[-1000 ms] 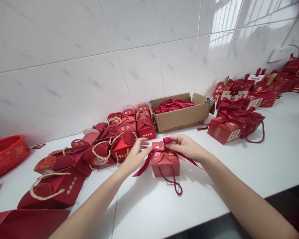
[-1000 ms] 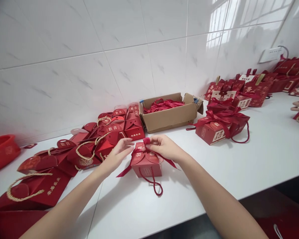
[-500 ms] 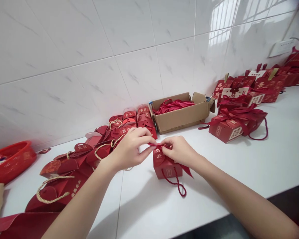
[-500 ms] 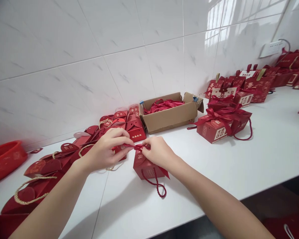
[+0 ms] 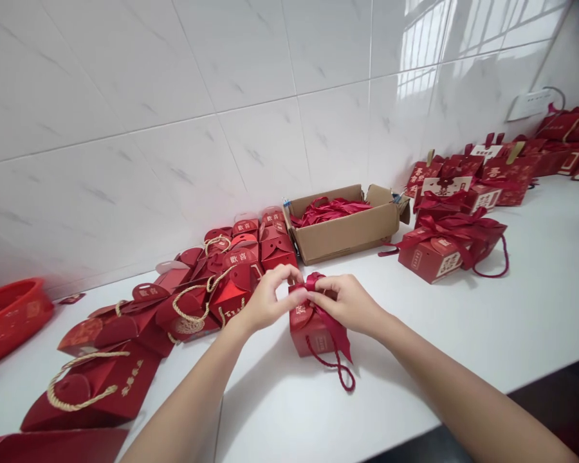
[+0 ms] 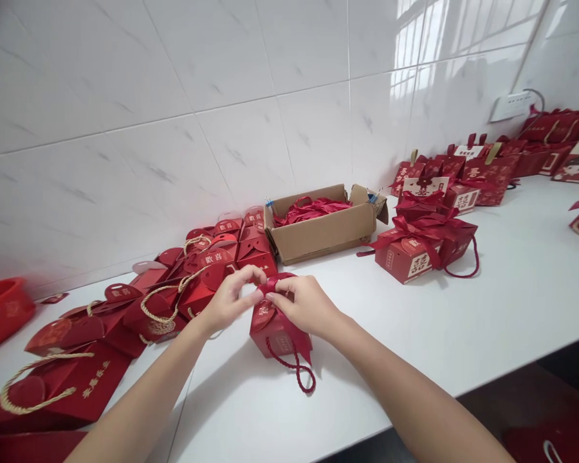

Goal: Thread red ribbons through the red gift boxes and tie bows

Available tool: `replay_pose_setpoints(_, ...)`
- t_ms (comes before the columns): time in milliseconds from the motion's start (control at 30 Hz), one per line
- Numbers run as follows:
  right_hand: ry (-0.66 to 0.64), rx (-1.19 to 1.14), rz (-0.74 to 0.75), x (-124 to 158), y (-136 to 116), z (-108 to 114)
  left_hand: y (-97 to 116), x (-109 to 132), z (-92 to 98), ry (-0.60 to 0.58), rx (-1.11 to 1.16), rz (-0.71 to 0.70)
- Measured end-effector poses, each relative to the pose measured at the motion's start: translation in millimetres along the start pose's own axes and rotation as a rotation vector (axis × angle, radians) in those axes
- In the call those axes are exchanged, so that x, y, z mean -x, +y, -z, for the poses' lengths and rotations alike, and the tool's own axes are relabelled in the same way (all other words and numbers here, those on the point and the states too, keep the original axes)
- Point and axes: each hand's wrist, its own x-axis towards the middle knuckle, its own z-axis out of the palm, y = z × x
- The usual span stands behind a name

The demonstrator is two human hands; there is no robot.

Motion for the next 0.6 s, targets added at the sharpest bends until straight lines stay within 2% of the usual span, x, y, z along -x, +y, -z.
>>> replay_pose_setpoints(33,0.010,-0.028,0.004,0,1,-1,0,3,-2.1,-0.025,0.012,0.015)
replay_pose_setpoints(167,0.099,-0.176,-0.022,0,6,-3,-5,4,-12.2,0.100,0.220,0.033)
replay_pose_setpoints(267,0.133,-0.205,-0.016,1,6,-4,-8,4,-15.6,0.074,0.370,0.071)
replay_pose_setpoints(367,0.141,-0.198,-0.008,2,5,-3,-9,5,-15.9,0.047,0.399,0.121)
replay_pose_setpoints(533,0.154,-0.148,-0.062,4,4,-2,-9,6,-18.3,0.034,0.467,0.053)
replay_pose_setpoints(600,0.140,-0.161,-0.119,4,4,-2,-9,6,-19.8,0.046,0.480,0.068)
